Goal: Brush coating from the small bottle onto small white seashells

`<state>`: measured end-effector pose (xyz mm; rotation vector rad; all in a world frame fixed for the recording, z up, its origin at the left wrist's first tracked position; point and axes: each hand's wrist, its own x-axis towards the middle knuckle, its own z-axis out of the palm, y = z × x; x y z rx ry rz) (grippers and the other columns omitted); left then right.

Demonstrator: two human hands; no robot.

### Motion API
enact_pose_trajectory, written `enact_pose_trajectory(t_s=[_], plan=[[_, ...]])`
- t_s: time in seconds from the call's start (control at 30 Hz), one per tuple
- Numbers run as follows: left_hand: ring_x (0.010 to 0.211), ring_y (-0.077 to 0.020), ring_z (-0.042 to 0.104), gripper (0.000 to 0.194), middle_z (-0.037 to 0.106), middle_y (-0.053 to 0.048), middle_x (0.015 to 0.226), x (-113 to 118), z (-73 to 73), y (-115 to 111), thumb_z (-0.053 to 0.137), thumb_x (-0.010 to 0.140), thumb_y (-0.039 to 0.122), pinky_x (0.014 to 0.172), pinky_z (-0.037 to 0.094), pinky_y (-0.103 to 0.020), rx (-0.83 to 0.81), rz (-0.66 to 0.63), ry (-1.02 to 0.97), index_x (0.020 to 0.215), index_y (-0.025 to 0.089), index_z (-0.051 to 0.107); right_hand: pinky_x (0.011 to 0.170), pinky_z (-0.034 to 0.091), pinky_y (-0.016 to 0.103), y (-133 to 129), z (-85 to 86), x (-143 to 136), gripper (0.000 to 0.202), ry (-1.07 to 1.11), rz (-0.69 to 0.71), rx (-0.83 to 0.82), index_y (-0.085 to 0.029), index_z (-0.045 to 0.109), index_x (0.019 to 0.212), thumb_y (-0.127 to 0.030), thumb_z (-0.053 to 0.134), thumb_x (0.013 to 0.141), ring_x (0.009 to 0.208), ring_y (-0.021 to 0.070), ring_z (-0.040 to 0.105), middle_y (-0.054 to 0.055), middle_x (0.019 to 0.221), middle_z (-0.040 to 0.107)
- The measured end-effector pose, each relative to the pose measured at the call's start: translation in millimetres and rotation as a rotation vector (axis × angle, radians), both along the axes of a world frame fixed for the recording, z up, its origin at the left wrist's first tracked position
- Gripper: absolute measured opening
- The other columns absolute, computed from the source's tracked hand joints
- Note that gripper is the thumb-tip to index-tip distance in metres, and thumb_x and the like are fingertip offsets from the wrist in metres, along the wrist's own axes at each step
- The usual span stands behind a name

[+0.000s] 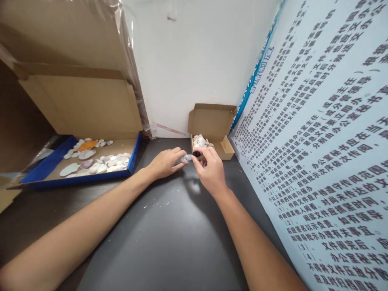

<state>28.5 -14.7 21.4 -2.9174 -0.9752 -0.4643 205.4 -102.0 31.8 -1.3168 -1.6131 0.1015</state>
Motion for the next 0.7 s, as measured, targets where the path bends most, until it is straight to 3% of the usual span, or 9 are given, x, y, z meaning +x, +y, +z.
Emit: enact_pose_trajectory(t_s=[0.7], plan=[[0.084, -0.0211, 0.063, 0.029, 0.062, -0.006, 0.102, -6.3, -2.6, 6.2, 0.046, 0.097, 0.045, 0.07, 0.044, -0.031, 0.0, 0.046, -0.009, 0.11, 0.022, 0.057, 0.06, 0.05, 0.031, -0.7, 3.6, 0.5, 0.017, 0.063, -0.077, 0.08, -0.021, 0.067, 0.103, -0.03, 0.062, 0.09, 0.06, 0.0134, 0.055, 0.003, 0.089, 0.06]])
